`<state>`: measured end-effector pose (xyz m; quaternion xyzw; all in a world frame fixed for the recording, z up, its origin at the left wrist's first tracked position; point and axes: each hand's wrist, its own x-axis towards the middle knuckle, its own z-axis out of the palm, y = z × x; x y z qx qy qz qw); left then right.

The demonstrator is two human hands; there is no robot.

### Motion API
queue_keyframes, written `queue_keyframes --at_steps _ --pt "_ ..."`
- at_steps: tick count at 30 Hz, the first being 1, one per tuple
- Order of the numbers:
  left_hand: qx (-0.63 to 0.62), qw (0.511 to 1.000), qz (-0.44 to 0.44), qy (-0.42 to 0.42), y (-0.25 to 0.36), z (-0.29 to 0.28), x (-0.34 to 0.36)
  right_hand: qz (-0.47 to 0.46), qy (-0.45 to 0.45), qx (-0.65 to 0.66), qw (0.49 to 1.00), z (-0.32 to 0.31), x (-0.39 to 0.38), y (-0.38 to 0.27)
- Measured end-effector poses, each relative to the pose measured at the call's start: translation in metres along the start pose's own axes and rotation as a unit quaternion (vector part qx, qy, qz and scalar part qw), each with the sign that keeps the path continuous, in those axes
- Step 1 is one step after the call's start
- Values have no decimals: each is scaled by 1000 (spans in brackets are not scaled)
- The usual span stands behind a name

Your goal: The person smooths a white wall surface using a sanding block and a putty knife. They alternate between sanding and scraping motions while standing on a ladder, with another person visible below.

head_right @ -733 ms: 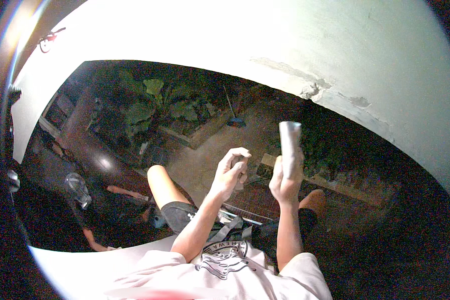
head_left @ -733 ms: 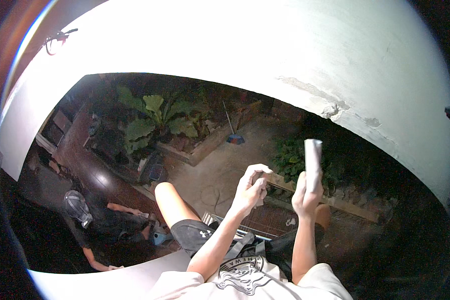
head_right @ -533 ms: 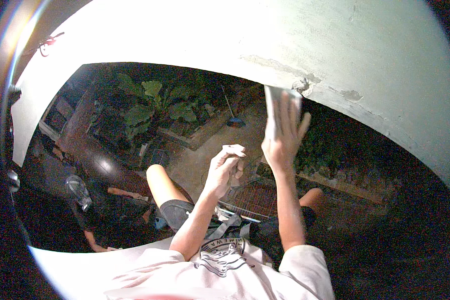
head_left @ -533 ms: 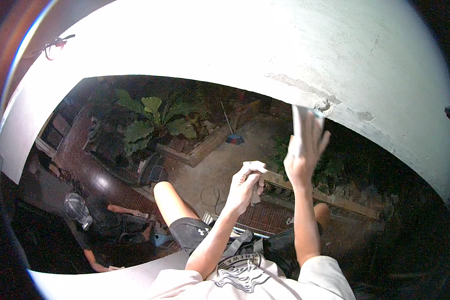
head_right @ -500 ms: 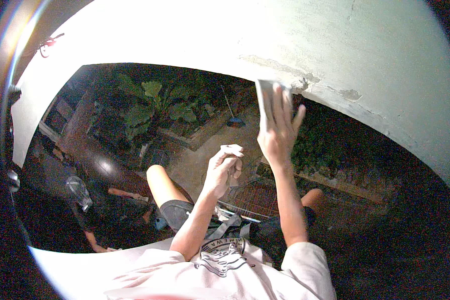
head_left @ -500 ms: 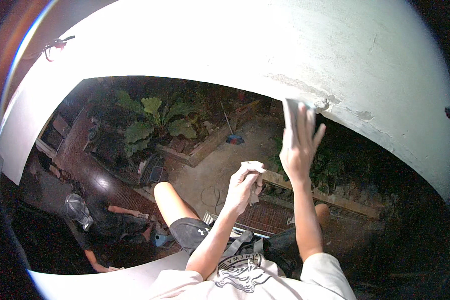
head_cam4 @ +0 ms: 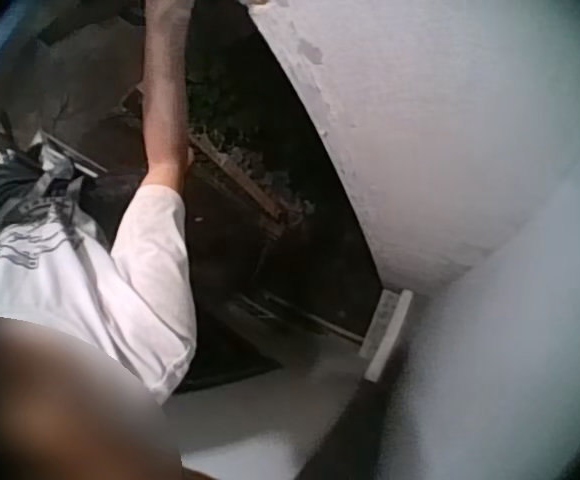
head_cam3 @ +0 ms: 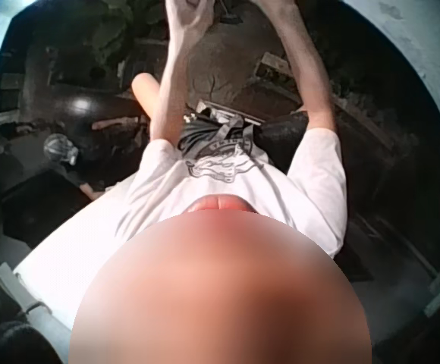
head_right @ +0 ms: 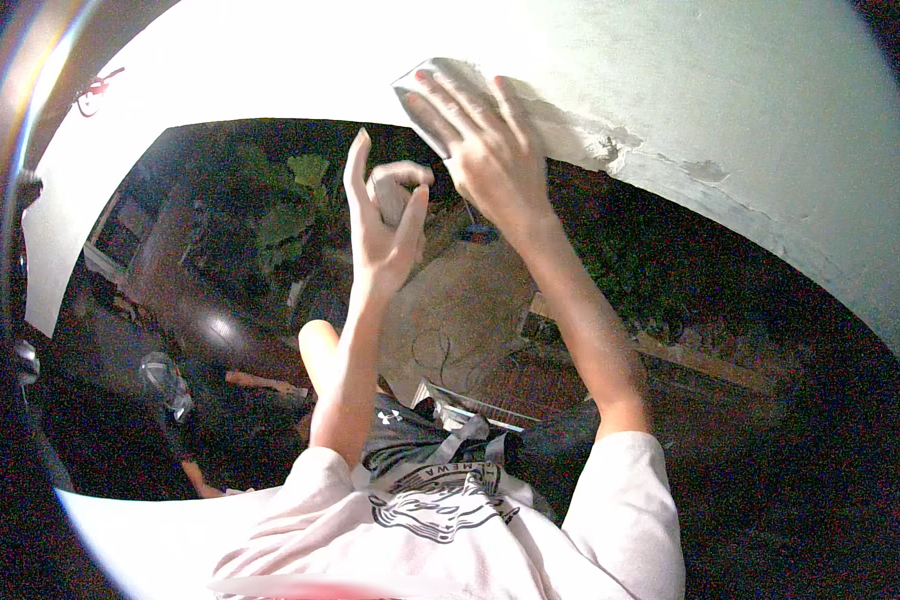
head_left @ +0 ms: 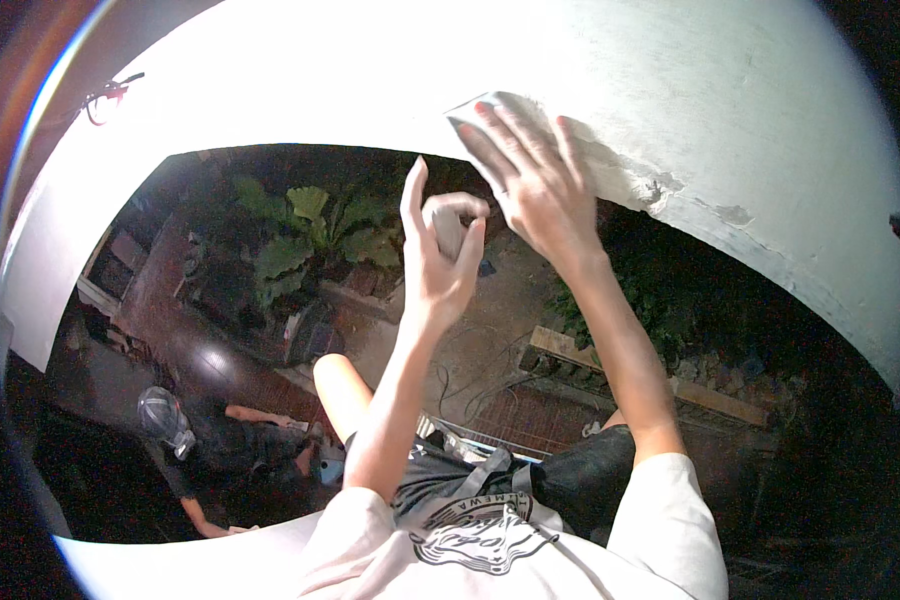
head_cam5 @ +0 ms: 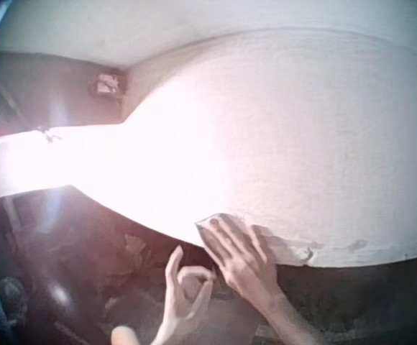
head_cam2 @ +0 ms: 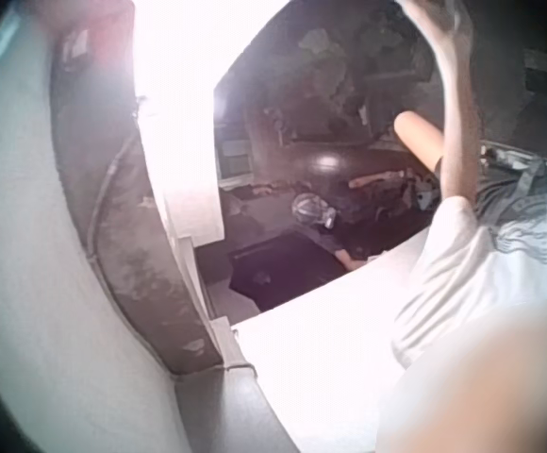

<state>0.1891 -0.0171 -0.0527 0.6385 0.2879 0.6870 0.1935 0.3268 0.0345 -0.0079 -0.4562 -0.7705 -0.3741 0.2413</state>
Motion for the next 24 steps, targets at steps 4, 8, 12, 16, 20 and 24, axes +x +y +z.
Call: queue_keyframes --at_steps 4,8,12,16,20,24 --pt "255 961 98 -45 -8 -5 34 163 63 -69 982 -4 -33 26" --pt "290 938 157 -110 -20 6 42 142 118 19 983 5 -52 39" --pt "419 878 174 -152 -47 15 40 44 134 -19 990 -6 -63 62" --pt "465 851 204 -134 -76 23 37 139 202 -15 969 -9 -71 78" --pt "474 847 210 -117 -91 24 37 -35 41 -59 997 5 -79 63" --pt "479 844 219 -98 -97 28 37 92 53 -16 994 5 -78 51"
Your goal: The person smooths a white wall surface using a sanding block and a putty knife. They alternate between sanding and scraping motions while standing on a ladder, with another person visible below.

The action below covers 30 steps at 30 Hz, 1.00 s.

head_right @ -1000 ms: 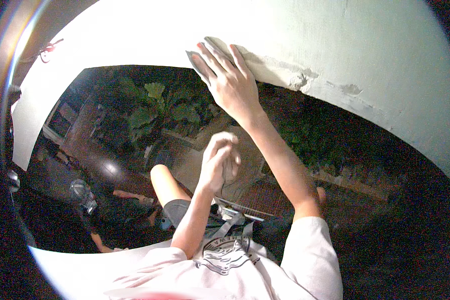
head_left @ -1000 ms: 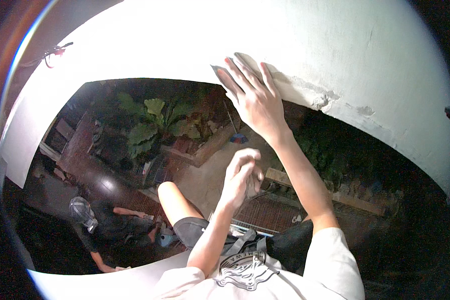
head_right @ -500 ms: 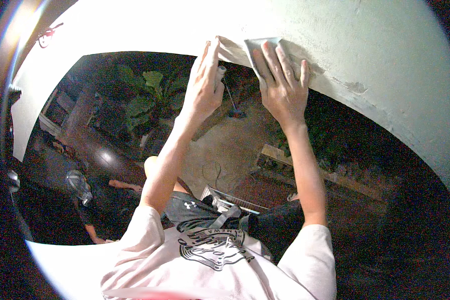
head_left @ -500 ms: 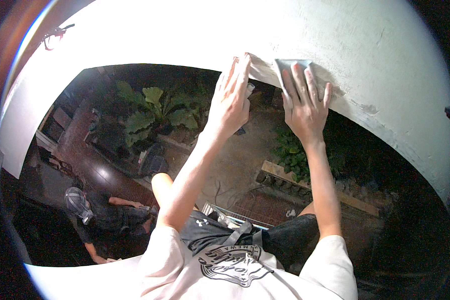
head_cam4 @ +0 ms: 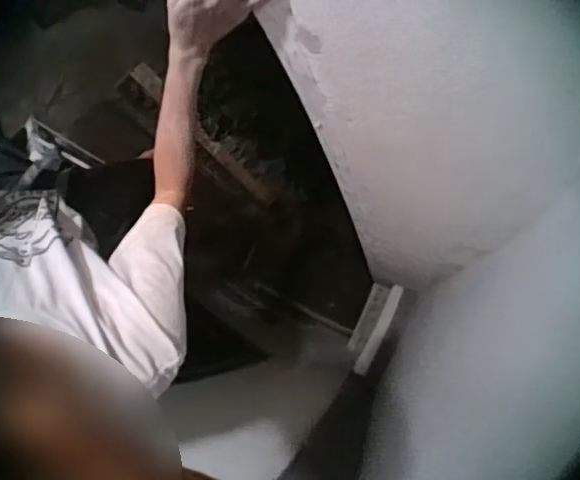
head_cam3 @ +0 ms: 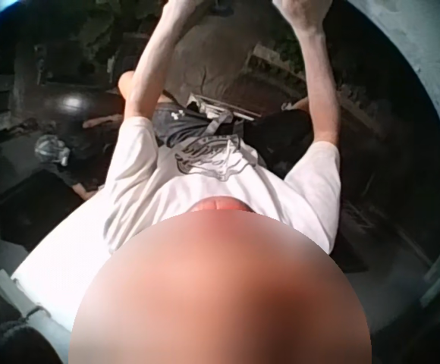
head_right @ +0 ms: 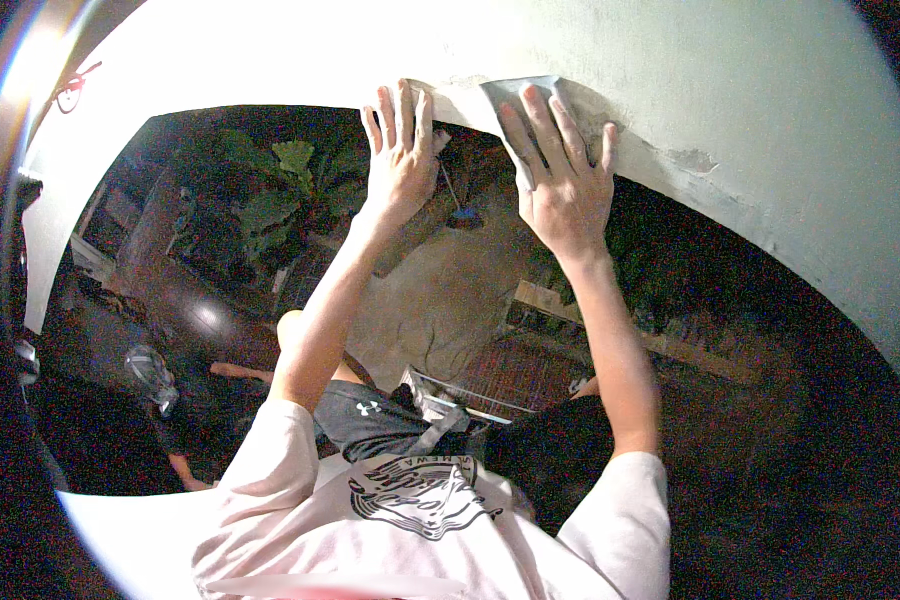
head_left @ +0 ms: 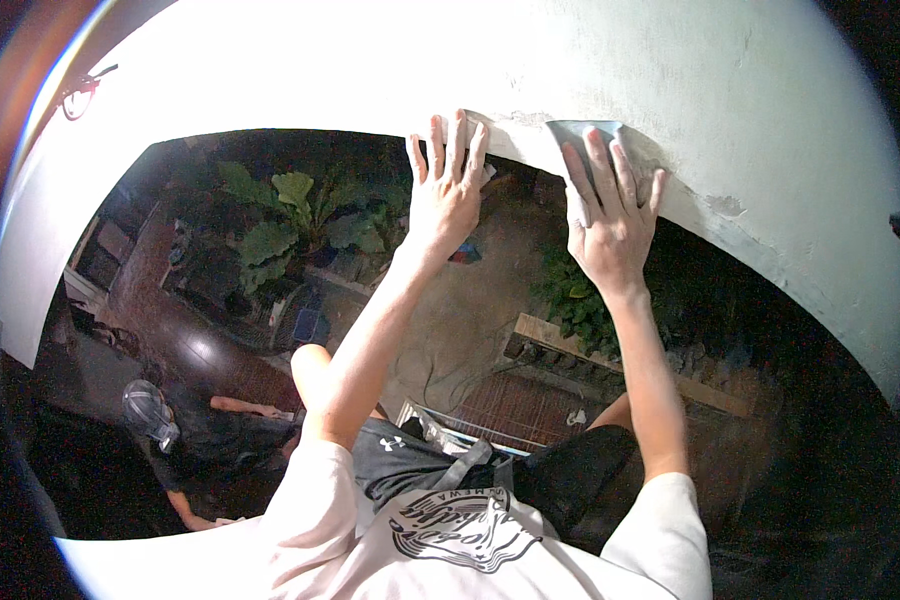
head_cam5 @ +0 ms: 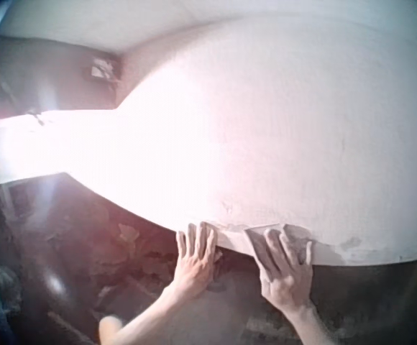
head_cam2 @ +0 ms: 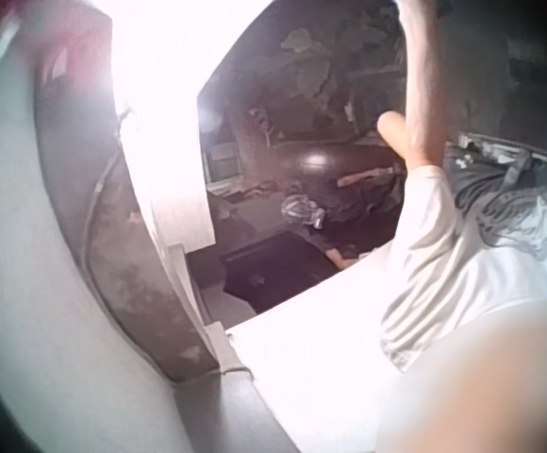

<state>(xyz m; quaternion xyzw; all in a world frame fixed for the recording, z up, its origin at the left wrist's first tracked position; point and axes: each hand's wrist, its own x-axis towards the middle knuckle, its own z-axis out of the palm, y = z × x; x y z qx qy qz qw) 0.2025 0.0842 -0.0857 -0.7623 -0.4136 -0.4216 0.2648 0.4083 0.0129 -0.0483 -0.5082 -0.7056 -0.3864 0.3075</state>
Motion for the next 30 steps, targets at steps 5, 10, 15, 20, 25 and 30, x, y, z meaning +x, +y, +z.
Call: queue_keyframes --at_steps 5,10,15,20,25,30 --pt "34 998 -49 14 12 15 3 -61 -120 47 990 -7 14 -9" --pt "48 998 -24 18 9 16 8 -17 -9 -83 996 -10 22 3" --pt "70 997 -9 3 9 11 8 -95 -63 -61 992 -12 23 -3" --pt "68 998 6 4 6 11 5 -153 -110 4 982 -12 37 -12" --pt "14 1000 -6 13 -5 16 -1 -127 -49 -67 988 -9 40 -5" --pt "65 998 4 -7 -7 20 -6 -85 -41 -55 994 -5 30 8"
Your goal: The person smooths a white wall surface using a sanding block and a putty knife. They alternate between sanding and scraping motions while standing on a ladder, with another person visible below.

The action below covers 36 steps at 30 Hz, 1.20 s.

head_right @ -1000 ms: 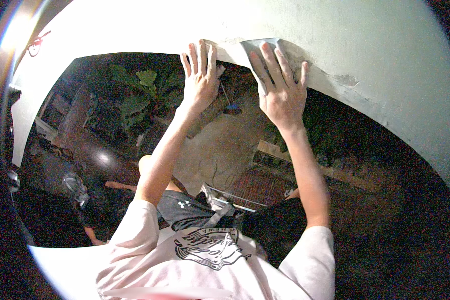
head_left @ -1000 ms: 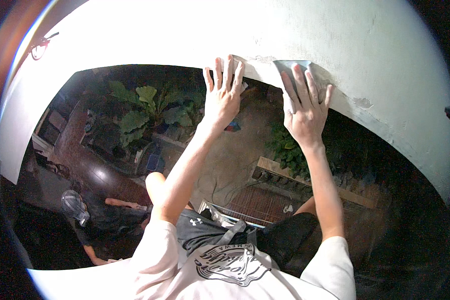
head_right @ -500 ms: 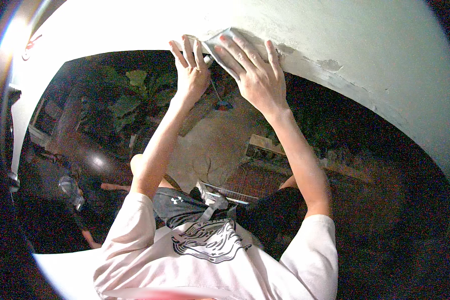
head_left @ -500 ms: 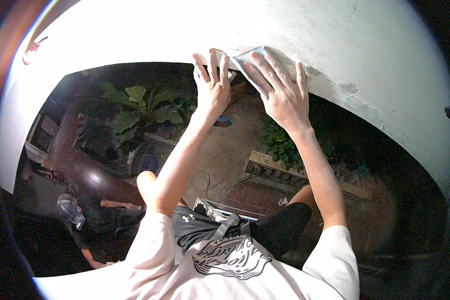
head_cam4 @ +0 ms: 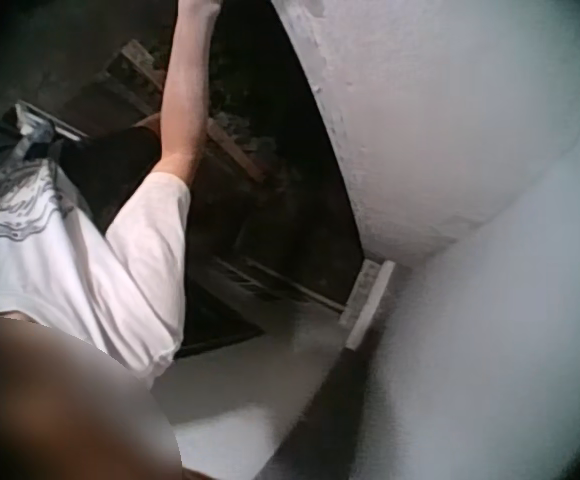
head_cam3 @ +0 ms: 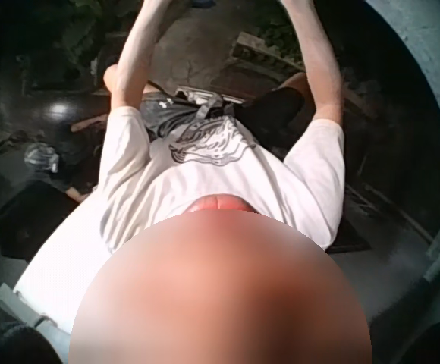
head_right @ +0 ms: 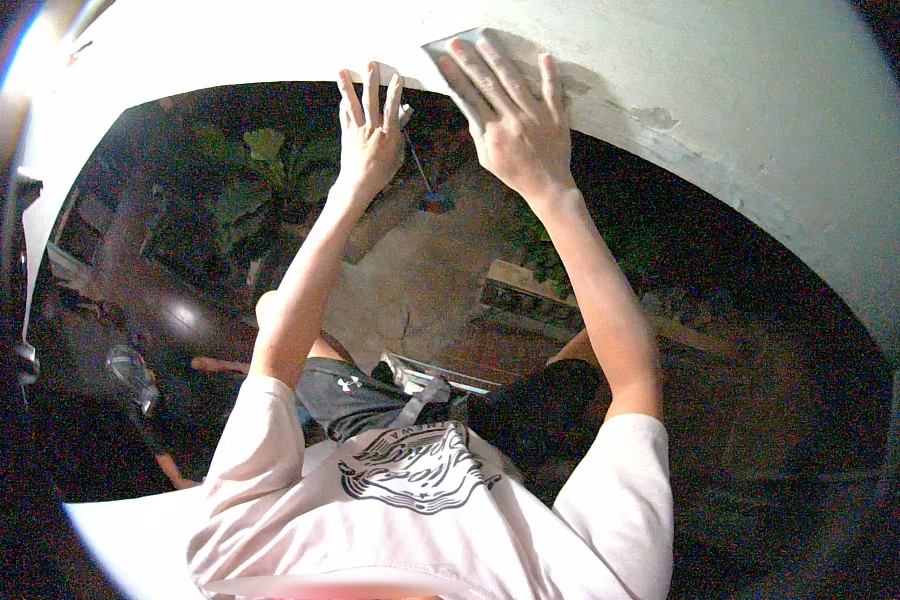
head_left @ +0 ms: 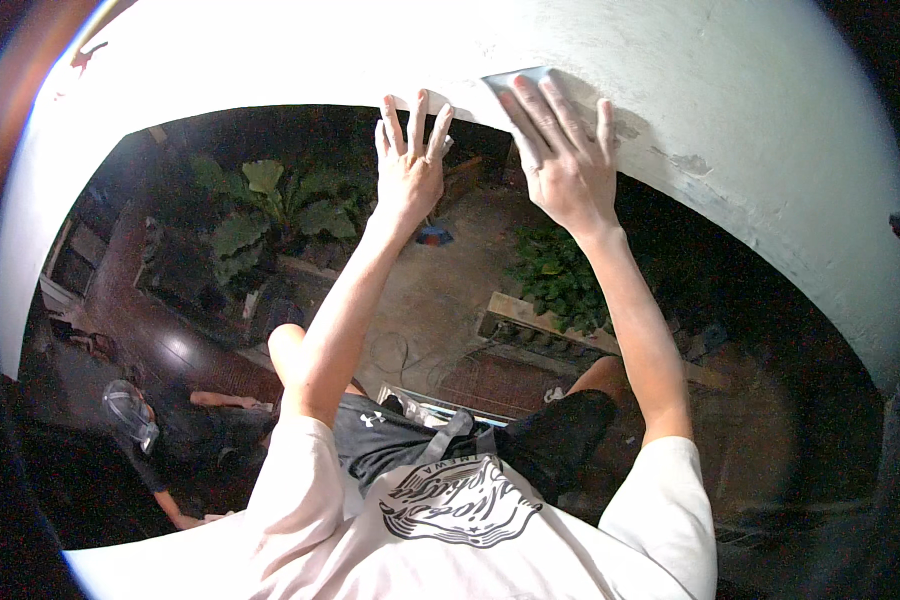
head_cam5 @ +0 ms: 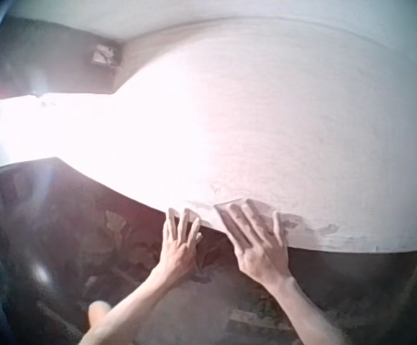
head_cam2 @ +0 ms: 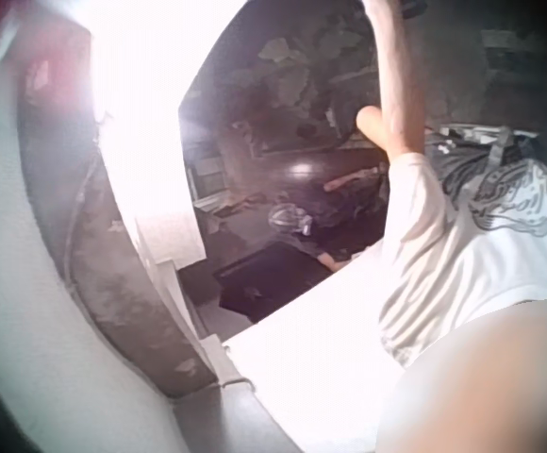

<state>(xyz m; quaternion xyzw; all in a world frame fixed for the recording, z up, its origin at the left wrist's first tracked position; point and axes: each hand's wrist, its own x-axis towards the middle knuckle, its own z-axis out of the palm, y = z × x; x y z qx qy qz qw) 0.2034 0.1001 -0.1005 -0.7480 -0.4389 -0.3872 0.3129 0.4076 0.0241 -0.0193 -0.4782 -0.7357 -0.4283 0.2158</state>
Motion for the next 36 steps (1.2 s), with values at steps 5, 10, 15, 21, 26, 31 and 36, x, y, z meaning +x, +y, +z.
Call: queue_keyframes --at_steps 5,10,15,21,26,31,36 --pt "-22 999 -7 -25 2 -7 -1 -77 1 28 997 5 -12 16" --pt "-46 998 -4 -46 6 -19 4 -32 3 38 999 4 -34 35" --pt "-78 996 -4 -52 10 -27 7 36 10 42 998 0 -54 53" --pt "-116 992 -18 -35 16 -27 8 71 43 82 993 1 -62 58" --pt "-165 986 -16 -17 15 -31 5 28 39 60 997 1 -44 51" --pt "-182 983 -6 1 7 -42 4 -37 5 45 998 -2 -21 41" --pt "-194 981 0 -20 0 -52 2 -4 36 45 998 -3 -4 23"
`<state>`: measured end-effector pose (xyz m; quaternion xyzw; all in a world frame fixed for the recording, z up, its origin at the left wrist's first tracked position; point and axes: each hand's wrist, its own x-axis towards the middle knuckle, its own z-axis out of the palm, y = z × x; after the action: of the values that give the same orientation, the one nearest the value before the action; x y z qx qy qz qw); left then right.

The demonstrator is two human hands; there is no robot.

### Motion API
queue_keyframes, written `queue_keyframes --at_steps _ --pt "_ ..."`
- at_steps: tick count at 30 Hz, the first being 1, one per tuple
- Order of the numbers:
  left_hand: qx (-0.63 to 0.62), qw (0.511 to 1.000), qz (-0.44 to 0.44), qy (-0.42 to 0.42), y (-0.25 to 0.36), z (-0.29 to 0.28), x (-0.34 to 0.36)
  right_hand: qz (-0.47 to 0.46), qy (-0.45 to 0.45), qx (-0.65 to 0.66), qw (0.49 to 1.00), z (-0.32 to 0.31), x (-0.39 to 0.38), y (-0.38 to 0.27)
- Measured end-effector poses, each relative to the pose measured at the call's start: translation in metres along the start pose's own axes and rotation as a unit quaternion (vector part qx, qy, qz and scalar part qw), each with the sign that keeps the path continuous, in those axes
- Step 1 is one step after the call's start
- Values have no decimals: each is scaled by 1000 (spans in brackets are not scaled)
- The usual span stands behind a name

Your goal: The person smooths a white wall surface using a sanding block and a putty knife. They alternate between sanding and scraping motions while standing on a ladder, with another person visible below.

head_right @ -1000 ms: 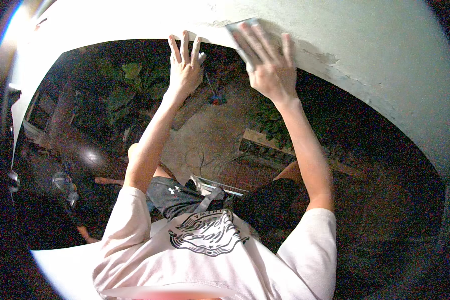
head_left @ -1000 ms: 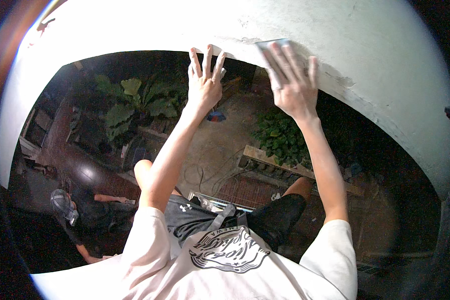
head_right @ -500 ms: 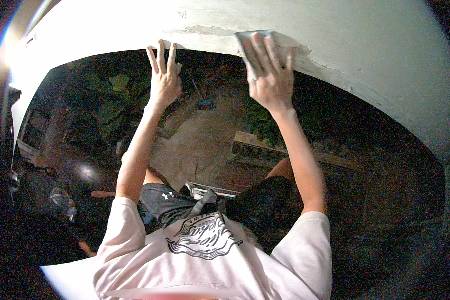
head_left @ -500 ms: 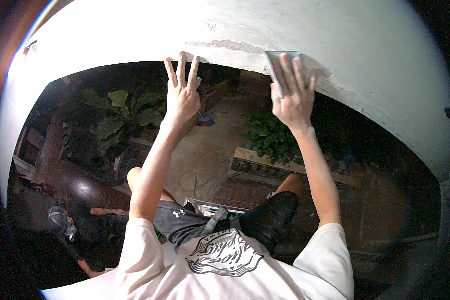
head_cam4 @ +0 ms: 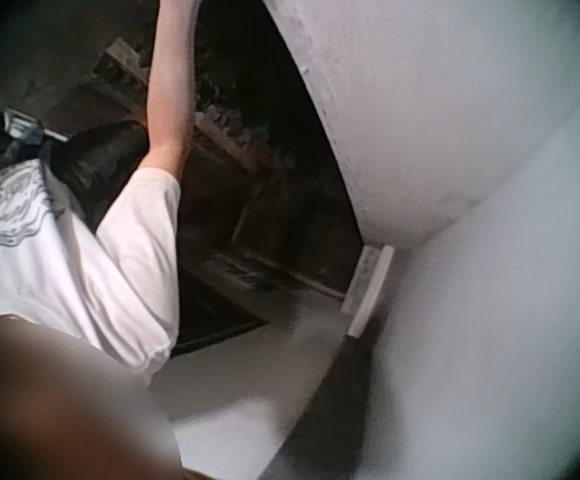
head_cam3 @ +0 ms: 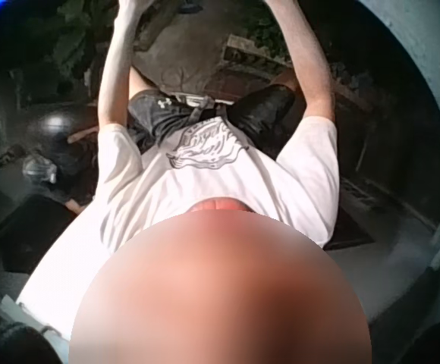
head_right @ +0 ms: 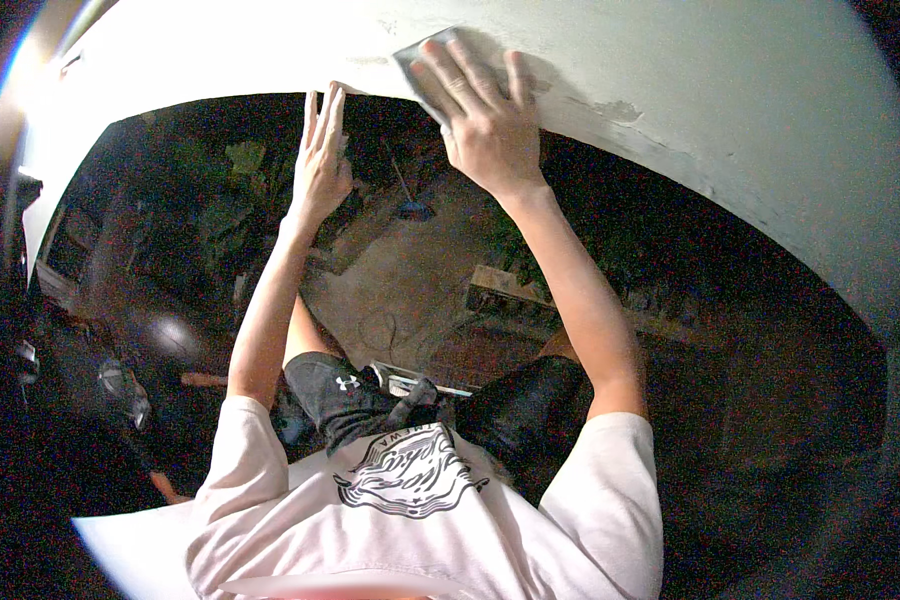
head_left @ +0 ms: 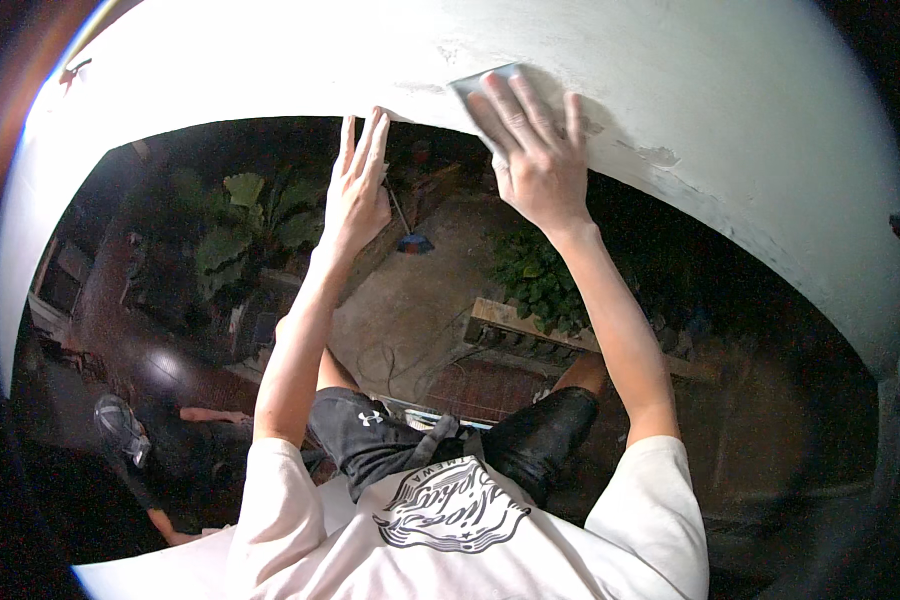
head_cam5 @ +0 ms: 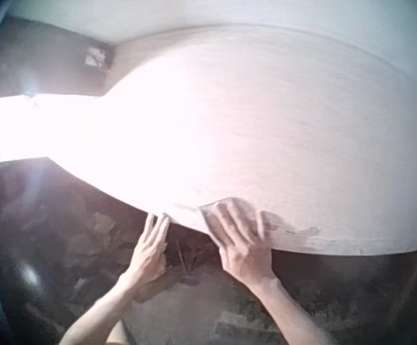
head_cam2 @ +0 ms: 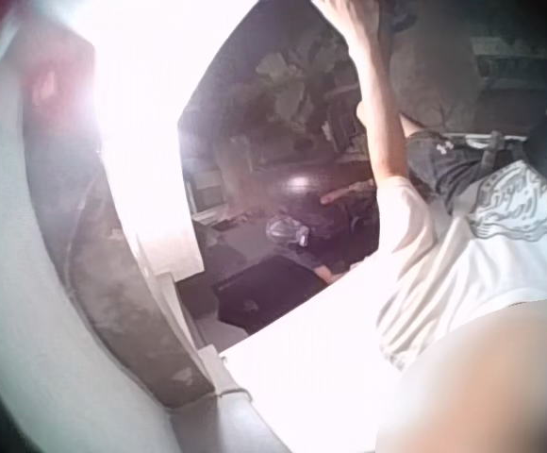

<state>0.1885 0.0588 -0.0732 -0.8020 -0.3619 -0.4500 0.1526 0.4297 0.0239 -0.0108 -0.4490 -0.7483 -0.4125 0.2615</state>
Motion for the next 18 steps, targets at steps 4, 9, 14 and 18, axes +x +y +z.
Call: queue_keyframes --at_steps 4,9,14,18 --pt "60 998 19 20 -4 -13 -11 9 -9 1 1000 2 16 -23" --pt "5 999 1 39 -9 -17 -14 -31 -37 77 996 5 41 -47" --pt "-85 993 -74 45 12 -34 -8 -18 0 -50 999 2 49 -50" --pt "-403 915 14 -2 80 -66 14 -8 44 7 999 2 52 -50"
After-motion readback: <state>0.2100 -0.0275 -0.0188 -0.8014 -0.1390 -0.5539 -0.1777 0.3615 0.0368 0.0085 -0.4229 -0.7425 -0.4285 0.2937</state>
